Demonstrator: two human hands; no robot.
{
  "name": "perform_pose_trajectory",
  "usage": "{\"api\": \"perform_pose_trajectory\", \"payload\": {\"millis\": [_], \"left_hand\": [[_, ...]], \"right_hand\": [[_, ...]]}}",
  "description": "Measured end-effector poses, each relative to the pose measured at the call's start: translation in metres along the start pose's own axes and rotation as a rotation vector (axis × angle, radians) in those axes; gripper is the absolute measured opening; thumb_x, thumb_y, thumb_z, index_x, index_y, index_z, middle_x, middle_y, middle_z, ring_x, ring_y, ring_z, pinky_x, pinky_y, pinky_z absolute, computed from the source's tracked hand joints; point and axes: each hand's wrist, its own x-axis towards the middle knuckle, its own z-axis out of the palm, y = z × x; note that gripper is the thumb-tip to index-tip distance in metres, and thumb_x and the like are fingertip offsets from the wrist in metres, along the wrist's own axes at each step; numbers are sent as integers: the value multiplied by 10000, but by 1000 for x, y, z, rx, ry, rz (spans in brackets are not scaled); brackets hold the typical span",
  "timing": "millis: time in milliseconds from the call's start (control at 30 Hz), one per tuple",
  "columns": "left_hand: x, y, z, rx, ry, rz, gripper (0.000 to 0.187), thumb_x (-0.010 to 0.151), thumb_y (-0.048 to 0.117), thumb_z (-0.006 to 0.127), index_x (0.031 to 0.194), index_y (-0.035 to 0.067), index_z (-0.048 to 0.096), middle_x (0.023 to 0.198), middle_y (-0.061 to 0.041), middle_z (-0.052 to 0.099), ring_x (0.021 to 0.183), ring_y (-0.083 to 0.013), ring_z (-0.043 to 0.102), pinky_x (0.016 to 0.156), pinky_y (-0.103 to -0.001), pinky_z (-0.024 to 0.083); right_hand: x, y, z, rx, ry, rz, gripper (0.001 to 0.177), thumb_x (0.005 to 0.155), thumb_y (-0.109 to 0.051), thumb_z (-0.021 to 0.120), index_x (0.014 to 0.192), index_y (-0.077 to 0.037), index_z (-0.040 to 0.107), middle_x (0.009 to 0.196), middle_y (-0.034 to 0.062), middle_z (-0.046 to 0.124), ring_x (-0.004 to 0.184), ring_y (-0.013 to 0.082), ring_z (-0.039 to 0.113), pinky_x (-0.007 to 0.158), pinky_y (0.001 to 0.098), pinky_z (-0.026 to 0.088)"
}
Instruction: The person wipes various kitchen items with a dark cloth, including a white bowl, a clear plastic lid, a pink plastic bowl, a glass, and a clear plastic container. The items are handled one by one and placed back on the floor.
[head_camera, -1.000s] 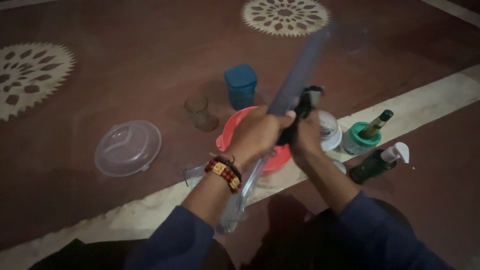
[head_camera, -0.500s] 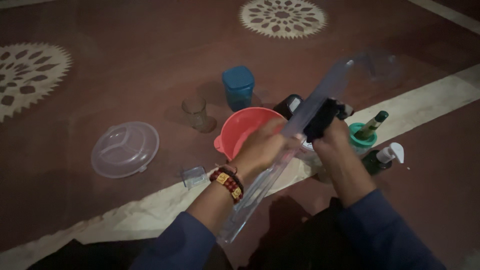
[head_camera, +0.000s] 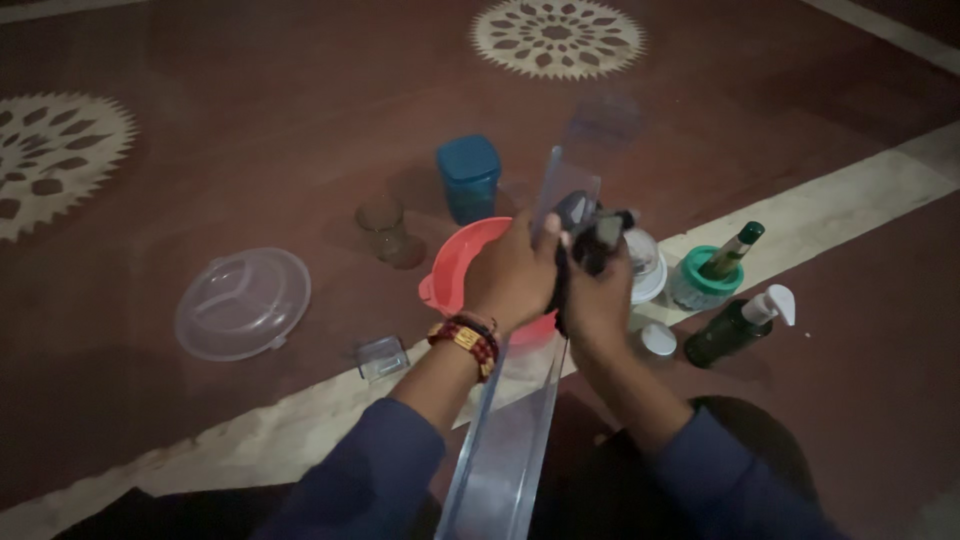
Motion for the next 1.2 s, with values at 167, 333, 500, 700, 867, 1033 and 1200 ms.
{"api": "perform_pose_trajectory", "payload": {"millis": [167, 333, 500, 700, 867, 1033, 1200], "left_hand": [[15, -1, -9, 36, 26, 4, 621, 991, 598, 317, 1367, 172, 568, 1162, -199, 726, 1071, -425, 677, 902, -544, 503], [32, 6, -20, 114, 38, -18, 712, 958, 676, 315, 1332, 135, 586, 1231, -203, 692, 1118, -427, 663, 939, -532, 500], [37, 2, -29, 82, 38, -148, 735, 968, 684, 283, 1342, 123, 575, 1235, -217, 691, 1153, -453, 636, 979, -542, 469], [19, 1, -26, 142, -55, -137, 735, 1001, 682, 292, 1319, 102, 613, 1204, -262, 693, 1131, -461, 665, 984, -528, 501], [8, 5, -19, 69, -91, -49, 680, 951, 641, 335, 1436, 206, 529, 1157, -182, 726, 1060, -376, 709, 914, -495, 528], [-2, 11, -14, 137, -173, 7, 630, 979, 611, 363, 1398, 189, 571, 1133, -141, 758, 1053, -334, 725, 908, -479, 539], [-8, 18, -14, 115, -143, 35, 674, 950, 547, 440, 1530, 205, 428, 1261, -142, 693, 1093, -337, 701, 938, -460, 525]], "right_hand": [[-20, -31, 7, -312, -256, -475, 508, 957, -44, 619, 1414, 69, 428, 1292, 201, 603, 1183, 277, 607, 999, 393, 488], [-28, -34, 9, -262, -390, -328, 554, 871, 1, 538, 1420, 31, 471, 1247, 172, 641, 1152, 271, 626, 997, 383, 498], [-31, -12, 4, -271, -483, -333, 543, 815, 50, 511, 1358, 24, 529, 1204, 179, 649, 1121, 291, 638, 996, 382, 508], [-8, 3, 3, -246, -428, -304, 629, 872, 38, 442, 1498, 12, 383, 1222, 151, 639, 1100, 261, 634, 972, 361, 499], [12, 9, -7, -124, -483, -194, 456, 976, -57, 479, 1429, -4, 465, 1192, 108, 628, 1077, 192, 611, 929, 321, 508], [33, 15, -19, -149, -391, -117, 244, 1053, -161, 515, 1234, 0, 550, 1042, 54, 633, 927, 130, 611, 771, 279, 528], [39, 21, -25, -166, -303, -195, 194, 1068, -166, 548, 1162, 3, 560, 1001, 57, 616, 887, 136, 595, 714, 292, 496]]}}
